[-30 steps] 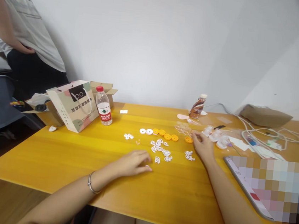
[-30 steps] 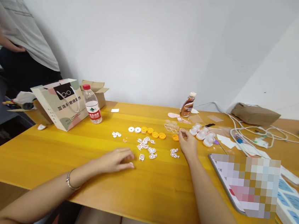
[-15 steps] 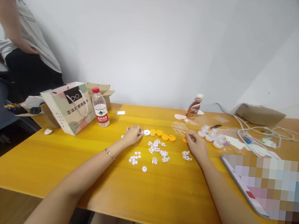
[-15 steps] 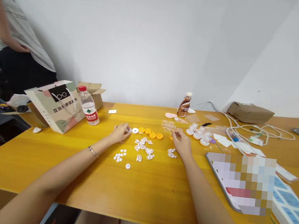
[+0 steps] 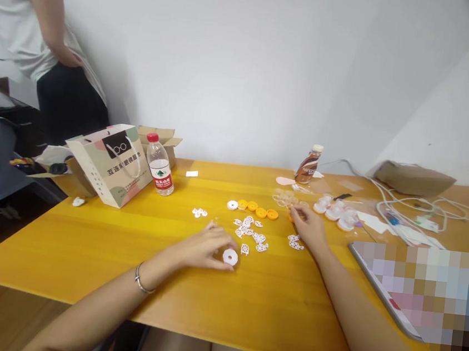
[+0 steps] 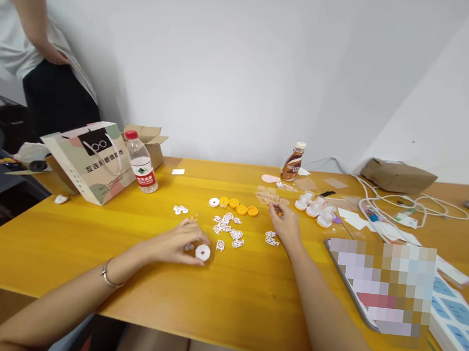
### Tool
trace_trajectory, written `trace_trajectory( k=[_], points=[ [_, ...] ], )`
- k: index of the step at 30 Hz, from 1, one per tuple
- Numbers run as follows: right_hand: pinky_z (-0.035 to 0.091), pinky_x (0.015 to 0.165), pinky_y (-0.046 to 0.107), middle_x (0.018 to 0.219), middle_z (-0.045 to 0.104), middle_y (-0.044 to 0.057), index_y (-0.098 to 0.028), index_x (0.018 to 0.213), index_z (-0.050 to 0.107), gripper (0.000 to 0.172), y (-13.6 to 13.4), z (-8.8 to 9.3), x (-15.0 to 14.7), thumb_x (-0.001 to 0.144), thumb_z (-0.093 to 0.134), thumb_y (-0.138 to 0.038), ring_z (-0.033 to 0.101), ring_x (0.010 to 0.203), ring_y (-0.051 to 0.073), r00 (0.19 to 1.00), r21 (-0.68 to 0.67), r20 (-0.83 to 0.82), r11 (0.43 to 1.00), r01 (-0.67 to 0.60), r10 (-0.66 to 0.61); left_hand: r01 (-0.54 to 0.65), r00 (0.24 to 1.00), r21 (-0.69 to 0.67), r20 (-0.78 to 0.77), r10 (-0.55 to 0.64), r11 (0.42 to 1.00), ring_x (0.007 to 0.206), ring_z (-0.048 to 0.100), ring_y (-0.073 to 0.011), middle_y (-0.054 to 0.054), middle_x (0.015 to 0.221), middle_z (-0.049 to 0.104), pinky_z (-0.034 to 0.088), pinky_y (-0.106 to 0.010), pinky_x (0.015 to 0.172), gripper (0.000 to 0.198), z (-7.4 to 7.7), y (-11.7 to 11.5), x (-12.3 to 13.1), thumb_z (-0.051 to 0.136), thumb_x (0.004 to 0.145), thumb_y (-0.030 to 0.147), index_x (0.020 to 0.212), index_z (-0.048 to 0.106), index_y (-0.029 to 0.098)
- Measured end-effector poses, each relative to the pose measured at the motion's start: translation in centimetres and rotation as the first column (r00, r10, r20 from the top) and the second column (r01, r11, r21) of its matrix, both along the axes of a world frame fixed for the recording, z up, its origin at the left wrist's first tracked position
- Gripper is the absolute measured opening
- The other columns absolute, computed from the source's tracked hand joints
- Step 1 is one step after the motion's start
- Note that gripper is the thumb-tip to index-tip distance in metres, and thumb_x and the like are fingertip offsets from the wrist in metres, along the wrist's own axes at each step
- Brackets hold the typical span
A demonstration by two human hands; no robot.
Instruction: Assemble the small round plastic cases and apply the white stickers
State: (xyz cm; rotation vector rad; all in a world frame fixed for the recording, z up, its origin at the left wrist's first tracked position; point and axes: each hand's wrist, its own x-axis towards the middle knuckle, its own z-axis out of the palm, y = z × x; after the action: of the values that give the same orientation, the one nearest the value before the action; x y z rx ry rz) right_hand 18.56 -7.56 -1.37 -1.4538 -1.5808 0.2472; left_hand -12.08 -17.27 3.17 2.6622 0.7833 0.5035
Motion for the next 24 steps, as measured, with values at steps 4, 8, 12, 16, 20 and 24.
trace_trajectory(
  k=[4, 8, 12, 16, 20, 24],
  points=[
    [0.044, 0.059, 0.029, 0.072, 0.066, 0.006, -0.016, 0.078, 0.063, 0.032, -0.1, 0.1, 0.1, 0.075, 0.047, -0.044, 0.058, 0.063, 0.019, 1.000, -0.002, 0.011, 1.000, 0.003, -0.003, -0.023, 0.999, -0.022, -0.023, 0.022, 1.000, 0.091, 0.053, -0.0173, -0.002, 0.098, 0.060, 0.027, -0.032, 0.088, 0.047, -0.6, 0.1, 0.0, 0.060, 0.069, 0.051, 0.104, 0.048, 0.023],
    [0.044, 0.059, 0.029, 0.073, 0.067, 0.006, -0.017, 0.079, 0.063, 0.029, -0.2, 0.3, 0.1, 0.075, 0.048, -0.042, 0.059, 0.064, 0.019, 0.999, -0.004, 0.032, 1.000, 0.004, -0.004, -0.132, 0.991, -0.023, 0.029, 0.132, 0.991, 0.093, 0.051, -0.0186, -0.004, 0.101, 0.059, 0.031, -0.032, 0.085, 0.043, -0.4, 0.6, -0.8, 0.055, 0.074, 0.051, 0.105, 0.048, 0.022],
    [0.044, 0.060, 0.030, 0.075, 0.067, 0.007, -0.017, 0.078, 0.063, 0.026, -0.6, 0.6, -0.3, 0.077, 0.047, -0.038, 0.059, 0.064, 0.019, 0.999, 0.026, 0.051, 1.000, -0.003, 0.001, -0.384, 0.922, 0.074, 0.092, 0.377, 0.920, 0.089, 0.052, -0.0163, -0.002, 0.092, 0.061, 0.031, -0.031, 0.081, 0.020, -1.0, 2.2, -2.3, 0.041, 0.087, 0.035, 0.090, 0.056, 0.021],
    [0.045, 0.065, 0.030, 0.079, 0.067, 0.006, -0.018, 0.080, 0.062, 0.022, -1.8, 1.3, -2.0, 0.079, 0.046, -0.034, 0.059, 0.070, 0.018, 0.995, 0.119, 0.085, 0.991, -0.066, 0.056, -0.523, 0.846, 0.182, -0.004, 0.533, 0.833, 0.087, 0.052, -0.0178, -0.002, 0.088, 0.061, 0.030, -0.032, 0.075, 0.019, -2.1, 4.0, -3.3, 0.044, 0.086, 0.031, 0.085, 0.061, 0.023],
    [0.046, 0.070, 0.029, 0.080, 0.066, 0.004, -0.020, 0.083, 0.061, 0.019, -3.7, 1.9, -4.5, 0.081, 0.046, -0.031, 0.059, 0.073, 0.017, 0.963, 0.124, 0.165, 0.964, -0.234, 0.212, -0.481, 0.861, 0.224, -0.062, 0.505, 0.848, 0.089, 0.051, -0.0166, -0.002, 0.093, 0.061, 0.028, -0.032, 0.076, 0.019, -2.8, 4.4, -3.2, 0.046, 0.085, 0.032, 0.088, 0.063, 0.025],
    [0.046, 0.072, 0.030, 0.082, 0.065, 0.004, -0.020, 0.083, 0.059, 0.020, -4.8, 2.1, -6.2, 0.083, 0.043, -0.033, 0.059, 0.076, 0.017, 0.920, 0.069, 0.177, 0.928, -0.365, 0.349, -0.468, 0.866, 0.249, -0.064, 0.496, 0.848, 0.090, 0.050, -0.0164, -0.002, 0.093, 0.061, 0.027, -0.032, 0.077, 0.020, -3.1, 4.4, -2.7, 0.044, 0.086, 0.032, 0.089, 0.063, 0.025]
  ],
)
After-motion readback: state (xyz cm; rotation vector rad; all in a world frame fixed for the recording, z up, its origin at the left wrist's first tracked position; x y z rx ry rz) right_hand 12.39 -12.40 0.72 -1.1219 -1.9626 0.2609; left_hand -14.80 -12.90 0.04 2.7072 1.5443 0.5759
